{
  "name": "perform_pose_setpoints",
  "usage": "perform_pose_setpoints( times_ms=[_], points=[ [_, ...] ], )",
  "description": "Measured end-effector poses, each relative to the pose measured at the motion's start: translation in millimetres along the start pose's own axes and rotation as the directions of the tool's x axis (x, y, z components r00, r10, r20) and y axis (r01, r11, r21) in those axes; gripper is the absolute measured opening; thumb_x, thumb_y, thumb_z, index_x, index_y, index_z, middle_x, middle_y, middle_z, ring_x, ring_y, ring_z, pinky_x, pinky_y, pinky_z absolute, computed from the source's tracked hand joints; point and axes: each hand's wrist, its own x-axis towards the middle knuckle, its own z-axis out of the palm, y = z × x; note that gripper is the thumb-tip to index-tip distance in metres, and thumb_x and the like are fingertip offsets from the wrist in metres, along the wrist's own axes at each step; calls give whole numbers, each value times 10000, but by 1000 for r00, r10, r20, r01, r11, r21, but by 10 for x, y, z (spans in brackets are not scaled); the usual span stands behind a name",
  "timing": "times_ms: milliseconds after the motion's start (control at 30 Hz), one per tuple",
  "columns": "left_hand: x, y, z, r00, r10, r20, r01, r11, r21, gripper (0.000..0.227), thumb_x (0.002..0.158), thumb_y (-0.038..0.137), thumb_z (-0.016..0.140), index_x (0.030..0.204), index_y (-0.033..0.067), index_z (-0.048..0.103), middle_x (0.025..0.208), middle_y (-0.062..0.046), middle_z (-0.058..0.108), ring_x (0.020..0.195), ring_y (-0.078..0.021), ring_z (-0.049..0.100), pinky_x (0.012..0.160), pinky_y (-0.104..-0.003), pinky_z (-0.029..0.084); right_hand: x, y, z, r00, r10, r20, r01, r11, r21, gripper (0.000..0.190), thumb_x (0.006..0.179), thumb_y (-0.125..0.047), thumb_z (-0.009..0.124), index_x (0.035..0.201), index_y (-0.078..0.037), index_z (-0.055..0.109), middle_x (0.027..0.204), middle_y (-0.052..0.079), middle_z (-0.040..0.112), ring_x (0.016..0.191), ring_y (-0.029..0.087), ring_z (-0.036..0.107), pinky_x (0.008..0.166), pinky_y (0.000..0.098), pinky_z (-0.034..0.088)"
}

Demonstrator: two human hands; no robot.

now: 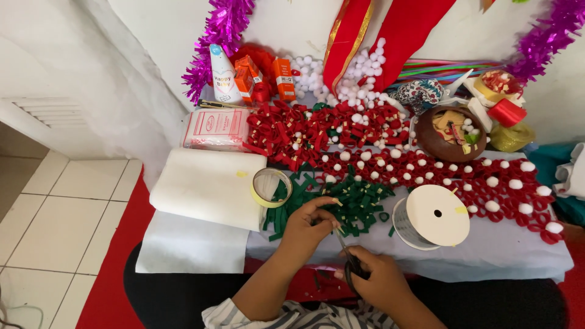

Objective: Cutting small pieces of green decorative garland using scissors

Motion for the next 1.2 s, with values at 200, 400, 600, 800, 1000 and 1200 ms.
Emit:
perform_pose_setpoints(
  times_ms=[200, 400, 600, 800, 1000, 1200],
  points=[
    [-30, 54, 26, 1000, -12, -17, 13, 999, 33, 458, 864, -39, 661, 1316, 34, 649, 874, -89, 720, 668, -88, 501, 624, -203, 399, -26, -100, -55, 1000, 0, 16, -1, 1000, 31, 392, 690, -301, 919, 1051, -198, 807, 514, -2, 710, 438, 134, 554, 485, 272, 414],
    [-21, 67, 14, 999, -20, -33, 22, 997, 72, 444, 839, -27, 677, 1278, 37, 662, 843, -66, 699, 671, -94, 494, 630, -207, 393, 12, 8, 4, 999, -41, -19, 38, 992, -120, 467, 671, -440, 898, 1073, -245, 763, 632, -22, 772, 521, 165, 670, 545, 294, 508],
    [-3, 48, -39, 996, -89, 6, 89, 996, 20, 471, 833, -68, 659, 1293, 26, 642, 855, -100, 715, 722, -117, 572, 680, -214, 433, 10, 34, -8, 990, -135, 27, 138, 973, -184, 519, 661, -495, 901, 1111, -279, 761, 668, -36, 804, 545, 195, 710, 552, 321, 533],
    [-42, 202, 21, 989, -146, -27, 146, 989, -17, 373, 910, 14, 691, 1280, 32, 652, 968, -87, 770, 632, -55, 498, 567, -180, 364, 8, 65, 31, 994, -39, 99, 24, 989, 147, 478, 659, -247, 939, 1107, -145, 808, 596, -2, 750, 494, 132, 597, 529, 265, 471],
    [-95, 112, 28, 986, 18, 164, -12, 999, -38, 495, 957, -21, 614, 1440, 83, 578, 1175, -107, 723, 827, -79, 538, 710, -195, 407, 57, 538, 163, 957, -116, 265, -98, 733, 674, 435, 807, -32, 822, 1224, 7, 709, 515, 90, 634, 427, 175, 558, 463, 279, 392],
    [-309, 274, 354, 926, -173, 337, 211, 974, -79, 604, 993, 149, 543, 1578, 121, 396, 1474, -81, 469, 1249, -200, 532, 1102, -356, 486, -41, 446, 129, 953, -301, -22, 249, 744, 620, 554, 759, -305, 902, 1180, -10, 697, 661, 64, 672, 560, 138, 562, 551, 270, 419]
  ],
)
